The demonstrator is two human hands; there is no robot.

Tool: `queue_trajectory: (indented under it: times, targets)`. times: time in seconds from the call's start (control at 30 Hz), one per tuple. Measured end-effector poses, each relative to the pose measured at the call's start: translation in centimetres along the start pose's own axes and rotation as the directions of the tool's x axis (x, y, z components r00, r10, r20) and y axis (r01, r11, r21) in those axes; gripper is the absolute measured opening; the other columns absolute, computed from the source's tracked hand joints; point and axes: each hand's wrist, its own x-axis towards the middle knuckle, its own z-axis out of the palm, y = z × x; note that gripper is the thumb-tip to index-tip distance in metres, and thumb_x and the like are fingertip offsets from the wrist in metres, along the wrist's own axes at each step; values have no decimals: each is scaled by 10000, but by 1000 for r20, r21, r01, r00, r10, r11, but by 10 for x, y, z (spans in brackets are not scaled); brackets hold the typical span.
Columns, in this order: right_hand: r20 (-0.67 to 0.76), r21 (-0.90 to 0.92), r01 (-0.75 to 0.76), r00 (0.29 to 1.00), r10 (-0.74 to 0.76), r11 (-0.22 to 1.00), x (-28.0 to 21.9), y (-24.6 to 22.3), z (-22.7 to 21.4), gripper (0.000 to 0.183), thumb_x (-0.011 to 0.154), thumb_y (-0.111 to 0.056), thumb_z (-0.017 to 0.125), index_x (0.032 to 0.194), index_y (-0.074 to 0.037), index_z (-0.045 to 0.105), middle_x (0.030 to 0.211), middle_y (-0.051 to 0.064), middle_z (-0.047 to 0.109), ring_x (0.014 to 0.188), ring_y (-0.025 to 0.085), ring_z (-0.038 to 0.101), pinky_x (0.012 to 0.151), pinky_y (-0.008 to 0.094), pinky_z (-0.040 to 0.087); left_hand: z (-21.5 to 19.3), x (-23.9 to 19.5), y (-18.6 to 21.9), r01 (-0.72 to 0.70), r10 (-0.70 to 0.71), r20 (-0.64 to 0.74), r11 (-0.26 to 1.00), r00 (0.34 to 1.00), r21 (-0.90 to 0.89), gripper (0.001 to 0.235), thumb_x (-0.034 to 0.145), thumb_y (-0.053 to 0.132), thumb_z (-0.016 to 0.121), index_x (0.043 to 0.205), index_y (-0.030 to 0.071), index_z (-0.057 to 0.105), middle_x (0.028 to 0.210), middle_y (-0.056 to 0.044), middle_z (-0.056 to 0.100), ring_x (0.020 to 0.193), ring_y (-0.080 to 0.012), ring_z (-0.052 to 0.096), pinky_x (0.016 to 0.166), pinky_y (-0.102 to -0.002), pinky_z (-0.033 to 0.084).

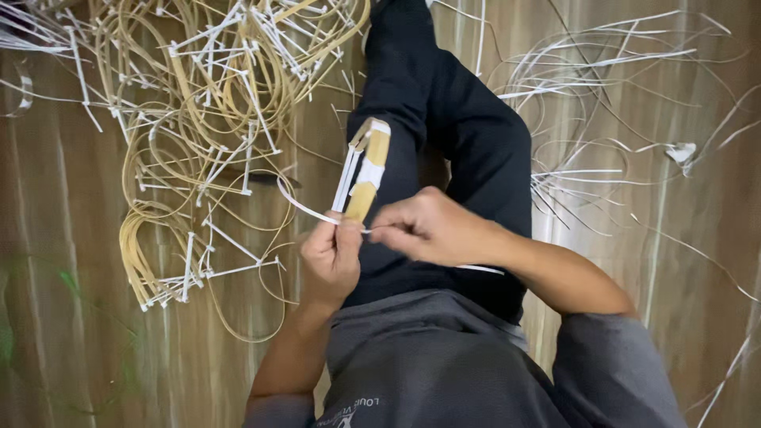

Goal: The person sits on the floor and assembles a small frame using thin wooden strips and white plastic ties. They wrap the ties around the frame to secure the joints, then use scissors to trim the excess tie length. The process is repeated for multiple frames.

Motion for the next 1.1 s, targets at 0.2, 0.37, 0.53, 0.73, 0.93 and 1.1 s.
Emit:
queue_trajectory:
  times: [0.2,0.37,0.53,0.73,0.93,1.1]
  targets:
    - [-52,-239,-225,974,219,945,-54,15,-39,161,932,-154,645,950,-59,774,603,73,669,473,142,608,466,318,469,-29,6,-36,182,-249,-203,936,947,-300,304,1090,181,541,825,39,588,635,33,516,562,-42,454,511,-224,337]
    - [-356,-348,-452,874,330,821,-108,17,-63,164,936,-172,693,1001,-51,784,692,41,738,494,91,646,428,266,490,-47,8,-56,172,-278,-234,905,932,-389,340,1105,241,557,830,41,571,644,36,502,561,-28,417,507,-212,293]
    - [-522,-322,-578,769,369,750,-123,24,-64,163,991,-146,712,1053,-10,778,663,80,691,527,112,621,493,284,466,-46,5,-58,206,-306,-208,894,929,-397,341,1096,255,560,838,34,585,639,34,496,556,-29,417,502,-210,293]
    - [-557,-358,-552,774,302,753,-114,39,-68,149,1028,-147,718,1059,-13,774,678,80,676,536,107,629,524,281,478,-53,2,-50,213,-295,-202,913,934,-348,358,1099,268,554,831,33,594,635,32,513,571,-28,445,517,-205,323]
    - [-557,-555,-455,825,95,696,-97,34,-72,118,1082,-131,758,1120,-19,759,903,113,732,772,170,711,699,292,549,-52,4,-41,227,-290,-177,924,940,-308,367,1087,277,563,813,36,607,632,46,507,575,-20,433,517,-204,313]
    - [-444,-762,-259,876,-188,594,-60,-3,-55,501,836,-91,856,1281,23,656,1185,194,706,1082,365,667,965,461,515,-42,8,-20,159,-169,-50,975,984,-154,339,1082,266,564,846,30,627,650,37,530,587,-46,474,525,-232,363]
